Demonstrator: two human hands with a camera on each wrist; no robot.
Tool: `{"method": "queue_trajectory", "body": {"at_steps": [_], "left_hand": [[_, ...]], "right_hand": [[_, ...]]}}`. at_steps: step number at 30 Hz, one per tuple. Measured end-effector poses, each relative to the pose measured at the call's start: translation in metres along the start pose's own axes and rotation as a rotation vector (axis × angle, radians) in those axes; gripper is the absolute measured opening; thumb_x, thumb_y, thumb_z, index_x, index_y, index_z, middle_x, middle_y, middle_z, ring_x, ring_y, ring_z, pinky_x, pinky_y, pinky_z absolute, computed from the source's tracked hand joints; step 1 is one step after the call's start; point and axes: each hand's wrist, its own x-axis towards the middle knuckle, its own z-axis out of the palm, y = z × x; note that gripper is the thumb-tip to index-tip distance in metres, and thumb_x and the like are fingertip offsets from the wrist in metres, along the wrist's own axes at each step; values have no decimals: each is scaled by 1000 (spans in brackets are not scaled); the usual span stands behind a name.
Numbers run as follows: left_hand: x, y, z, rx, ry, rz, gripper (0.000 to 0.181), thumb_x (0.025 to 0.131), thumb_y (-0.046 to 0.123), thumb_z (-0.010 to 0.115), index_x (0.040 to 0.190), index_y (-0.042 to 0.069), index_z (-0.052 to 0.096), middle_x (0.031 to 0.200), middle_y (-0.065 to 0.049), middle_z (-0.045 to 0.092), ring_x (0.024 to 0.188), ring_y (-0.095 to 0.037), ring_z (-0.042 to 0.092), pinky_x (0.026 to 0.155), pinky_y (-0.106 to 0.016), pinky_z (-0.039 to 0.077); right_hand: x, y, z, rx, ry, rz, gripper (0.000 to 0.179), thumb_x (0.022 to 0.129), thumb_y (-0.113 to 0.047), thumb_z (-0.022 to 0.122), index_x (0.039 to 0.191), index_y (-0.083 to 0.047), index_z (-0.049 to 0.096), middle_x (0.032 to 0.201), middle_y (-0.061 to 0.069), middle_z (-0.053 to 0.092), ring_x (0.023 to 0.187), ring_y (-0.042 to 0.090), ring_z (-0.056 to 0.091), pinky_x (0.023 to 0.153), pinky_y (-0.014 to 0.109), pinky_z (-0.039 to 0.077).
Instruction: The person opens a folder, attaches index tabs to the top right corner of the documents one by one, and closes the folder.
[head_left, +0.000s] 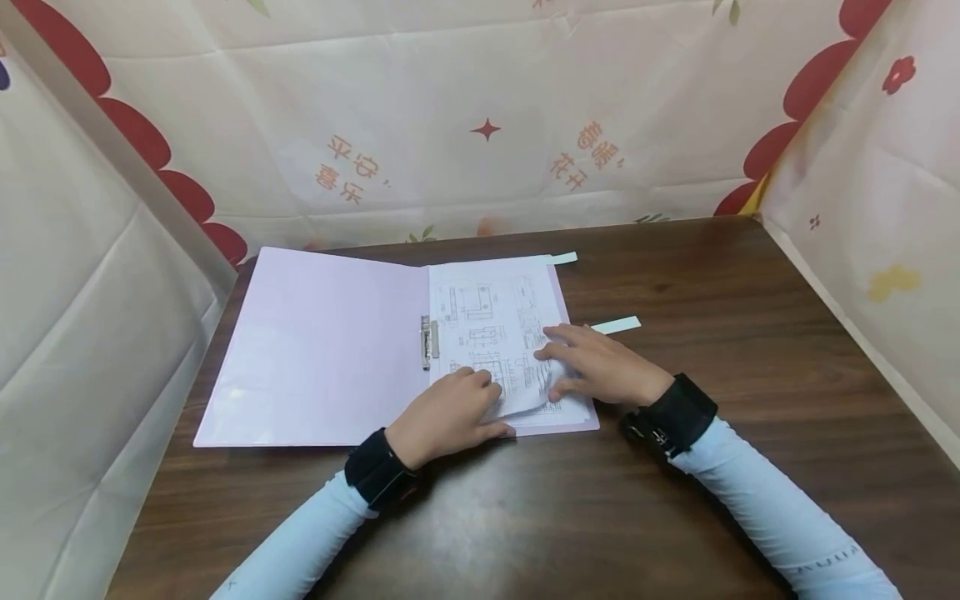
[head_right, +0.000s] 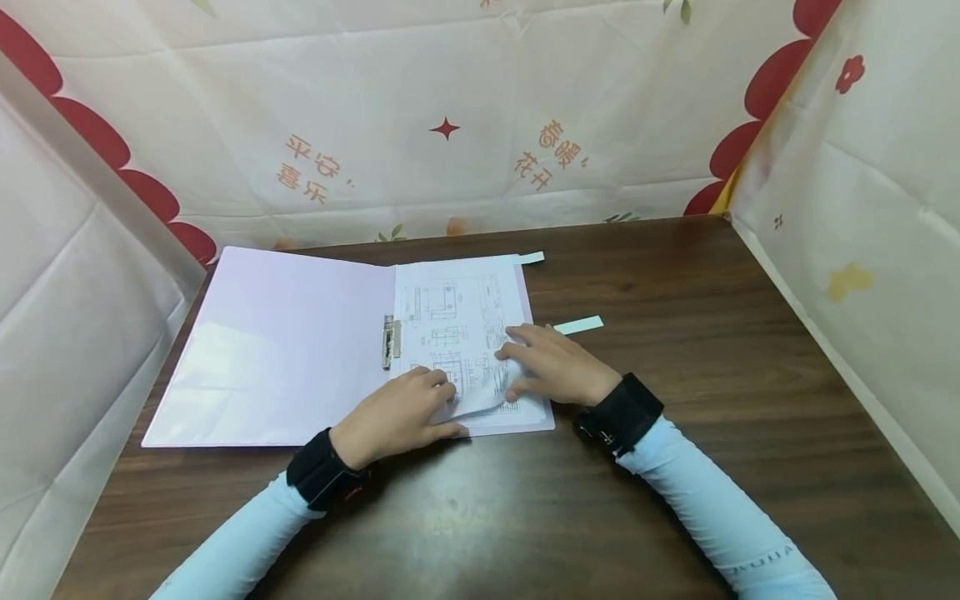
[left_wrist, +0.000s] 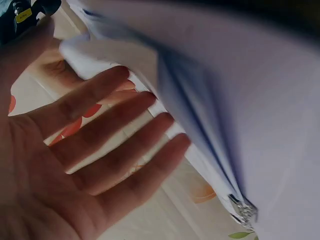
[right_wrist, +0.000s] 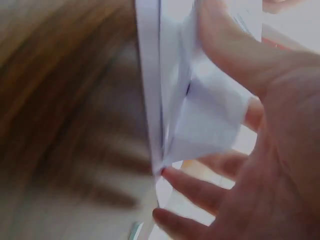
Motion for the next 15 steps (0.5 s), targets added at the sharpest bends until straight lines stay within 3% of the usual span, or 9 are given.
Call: {"method": "queue_trajectory", "body": {"at_steps": [5,8,11,13,15], "left_hand": [[-5,0,3,21,101,11,18,101,25,65,100,10,73,89,-1,69,77,-15,59,73,-29,52],[-10,0,3,77,174,-42,18,100,19,61,88,10,71,78,1,65,66,-13,55,60,-26,48],[-18,2,0,154,239,-107,24,100,22,60,80,11,69,69,1,60,57,-11,48,48,-24,39],[-25,3,-3,191,289,-142,25,99,23,61,77,11,67,66,2,58,53,-11,45,44,-23,35],[-32,3,-6,204,349,-170,27,98,22,62,74,11,65,63,2,56,51,-10,42,43,-22,32]], "right_hand": [[0,-11,-15,2,61,36,61,98,-53,64,143,-13,58,156,21,49,144,40,48,116,63,38],[-4,-13,-29,79,168,36,45,108,-36,53,143,-7,53,149,19,53,132,35,57,108,56,49],[-8,-10,-37,121,258,3,22,107,-9,52,127,-5,59,128,14,62,108,26,62,92,47,56],[-8,-8,-36,109,232,-17,19,102,-5,59,121,-6,63,125,13,64,105,26,63,90,46,57],[-6,-6,-30,79,142,-13,27,99,-14,69,125,-8,67,133,14,64,114,28,64,96,49,57]]}}
